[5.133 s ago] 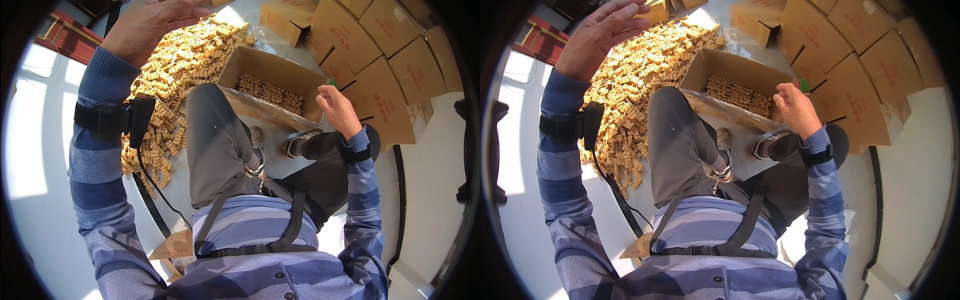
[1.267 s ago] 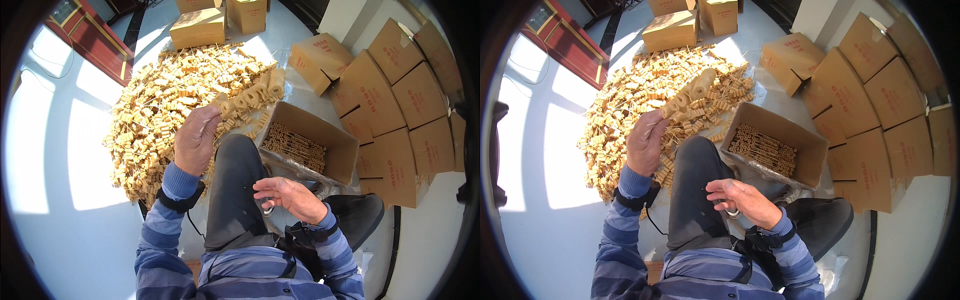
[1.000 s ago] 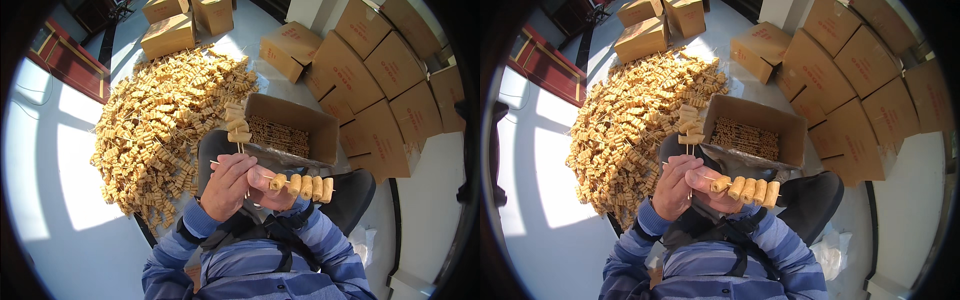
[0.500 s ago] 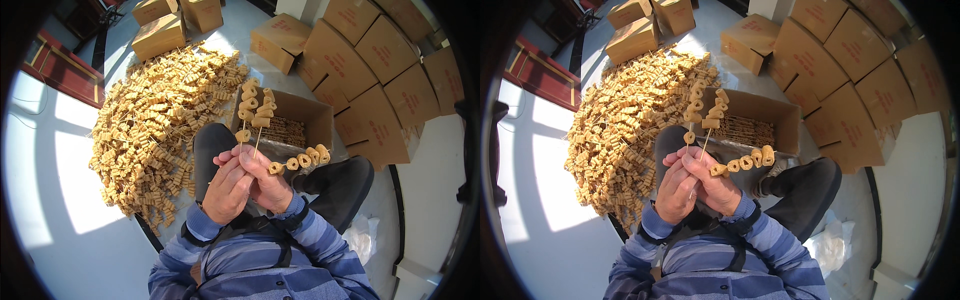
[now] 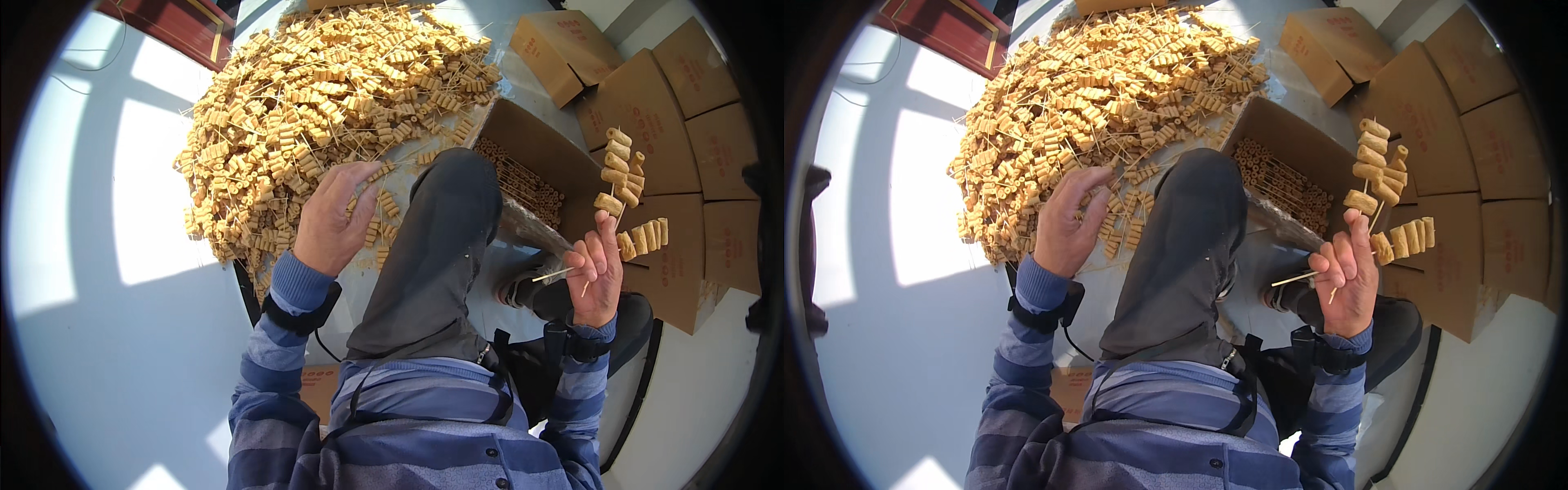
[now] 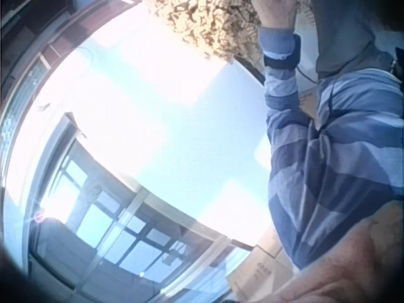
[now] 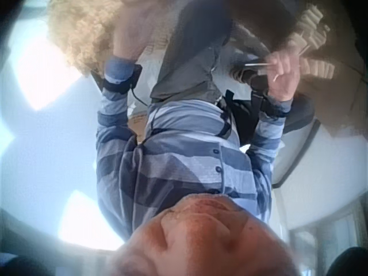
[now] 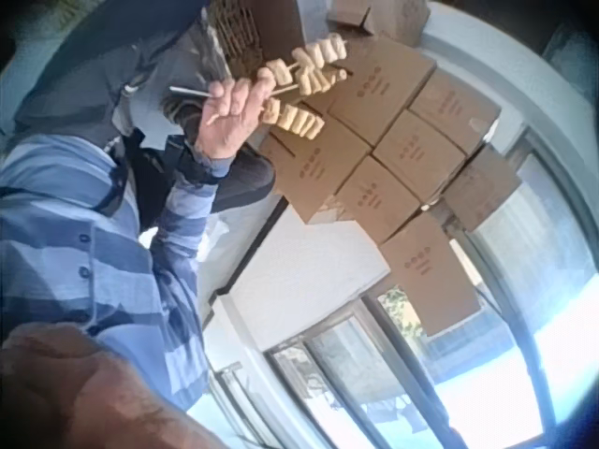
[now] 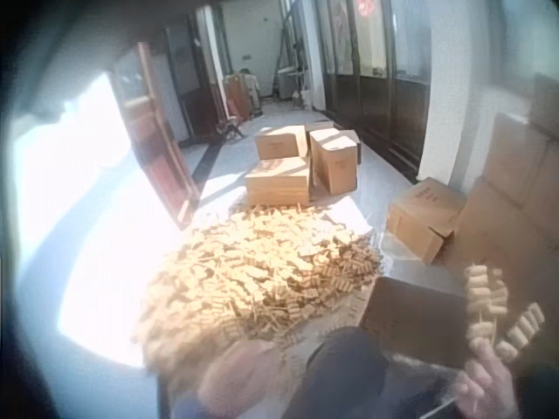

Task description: The person sits on the floor and threads small cylindrical snacks onto wooden skewers. They gather the skewers into bundles and place them into a cardboard box. The person adjusts the camera strap briefly before continuing to assemble and pack the skewers.

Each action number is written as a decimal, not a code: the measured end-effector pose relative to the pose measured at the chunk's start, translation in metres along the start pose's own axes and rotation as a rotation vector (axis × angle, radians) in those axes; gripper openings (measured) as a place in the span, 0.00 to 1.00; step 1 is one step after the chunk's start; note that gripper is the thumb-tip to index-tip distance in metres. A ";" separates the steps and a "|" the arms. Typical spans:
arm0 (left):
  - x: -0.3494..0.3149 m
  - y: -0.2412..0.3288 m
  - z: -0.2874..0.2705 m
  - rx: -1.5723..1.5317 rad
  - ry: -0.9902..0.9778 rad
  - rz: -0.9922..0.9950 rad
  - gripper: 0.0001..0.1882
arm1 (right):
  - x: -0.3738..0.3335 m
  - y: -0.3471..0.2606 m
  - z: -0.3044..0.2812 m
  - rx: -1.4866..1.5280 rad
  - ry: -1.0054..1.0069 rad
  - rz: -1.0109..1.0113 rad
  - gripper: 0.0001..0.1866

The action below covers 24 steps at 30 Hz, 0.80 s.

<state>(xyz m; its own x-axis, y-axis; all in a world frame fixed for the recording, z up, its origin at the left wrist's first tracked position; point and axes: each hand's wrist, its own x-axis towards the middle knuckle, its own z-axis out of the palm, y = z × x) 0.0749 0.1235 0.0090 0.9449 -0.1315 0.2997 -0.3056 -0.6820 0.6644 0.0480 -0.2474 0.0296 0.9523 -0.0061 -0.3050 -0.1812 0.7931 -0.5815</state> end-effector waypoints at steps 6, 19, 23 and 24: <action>-0.031 -0.205 0.047 -0.008 -0.166 -0.732 0.15 | 0.003 -0.018 -0.029 -0.162 0.053 -0.058 0.12; -0.122 -0.374 0.257 0.033 -0.366 -1.335 0.15 | 0.034 0.008 -0.046 -0.405 0.299 0.113 0.14; -0.113 -0.382 0.255 0.345 -0.731 -0.805 0.13 | 0.041 0.016 -0.055 -0.450 0.330 0.136 0.14; -0.111 -0.381 0.253 0.277 -0.720 -0.872 0.14 | 0.042 0.018 -0.057 -0.459 0.332 0.148 0.14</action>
<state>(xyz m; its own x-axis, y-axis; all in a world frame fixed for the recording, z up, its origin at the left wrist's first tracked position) 0.1158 0.2161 -0.4501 0.6970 0.1423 -0.7028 0.4328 -0.8649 0.2541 0.0706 -0.2678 -0.0364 0.7941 -0.1645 -0.5851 -0.4649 0.4557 -0.7591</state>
